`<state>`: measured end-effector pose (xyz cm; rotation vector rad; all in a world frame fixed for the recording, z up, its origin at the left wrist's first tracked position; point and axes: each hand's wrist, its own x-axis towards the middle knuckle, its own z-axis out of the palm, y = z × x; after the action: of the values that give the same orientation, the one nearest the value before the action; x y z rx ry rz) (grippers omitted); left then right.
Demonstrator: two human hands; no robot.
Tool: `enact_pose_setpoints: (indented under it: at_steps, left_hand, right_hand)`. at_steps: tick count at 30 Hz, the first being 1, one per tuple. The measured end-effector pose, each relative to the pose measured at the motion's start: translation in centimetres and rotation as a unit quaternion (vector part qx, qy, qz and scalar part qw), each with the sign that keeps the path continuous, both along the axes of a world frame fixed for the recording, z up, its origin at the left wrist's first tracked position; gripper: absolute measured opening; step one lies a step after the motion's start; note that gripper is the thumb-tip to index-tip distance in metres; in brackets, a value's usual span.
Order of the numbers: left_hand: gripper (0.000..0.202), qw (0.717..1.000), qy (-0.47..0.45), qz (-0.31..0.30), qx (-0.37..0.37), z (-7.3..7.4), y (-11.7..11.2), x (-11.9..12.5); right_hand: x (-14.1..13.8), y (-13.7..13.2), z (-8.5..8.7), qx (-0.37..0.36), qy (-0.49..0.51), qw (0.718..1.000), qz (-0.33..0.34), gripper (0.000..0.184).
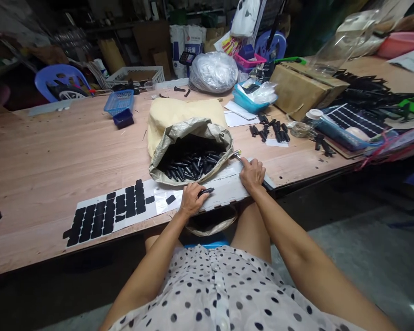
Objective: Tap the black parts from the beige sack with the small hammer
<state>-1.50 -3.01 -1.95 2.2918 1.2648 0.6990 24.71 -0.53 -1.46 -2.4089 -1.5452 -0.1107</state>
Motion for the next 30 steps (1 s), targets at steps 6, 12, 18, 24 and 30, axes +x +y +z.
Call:
enact_pose_setpoints:
  at_steps: [6, 12, 18, 24, 30]
  left_hand:
    - [0.032, 0.979, -0.025, -0.200, -0.005, -2.6, -6.4, -0.1]
    - [0.038, 0.956, 0.128, -0.009, -0.266, -6.5, -9.0, 1.0]
    - [0.025, 0.903, 0.210, -0.122, -0.354, -5.8, -8.8, 1.5]
    - [0.023, 0.887, 0.257, -0.215, -0.317, -3.7, -9.6, 1.2]
    - [0.025, 0.889, 0.257, -0.230, -0.302, -2.5, -9.4, 0.8]
  right_hand:
    - [0.0, 0.1, -0.9, 0.020, -0.014, 1.000, 0.003, 0.045]
    - [-0.2, -0.1, -0.5, 0.019, -0.002, 1.000, 0.004, 0.044]
    - [-0.1, -0.2, -0.6, 0.031, 0.010, 0.999, 0.010, 0.043]
    - [0.0, -0.1, -0.9, 0.038, 0.010, 0.999, 0.016, 0.043]
    - [-0.4, -0.1, -0.7, 0.037, -0.003, 0.999, 0.010, 0.042]
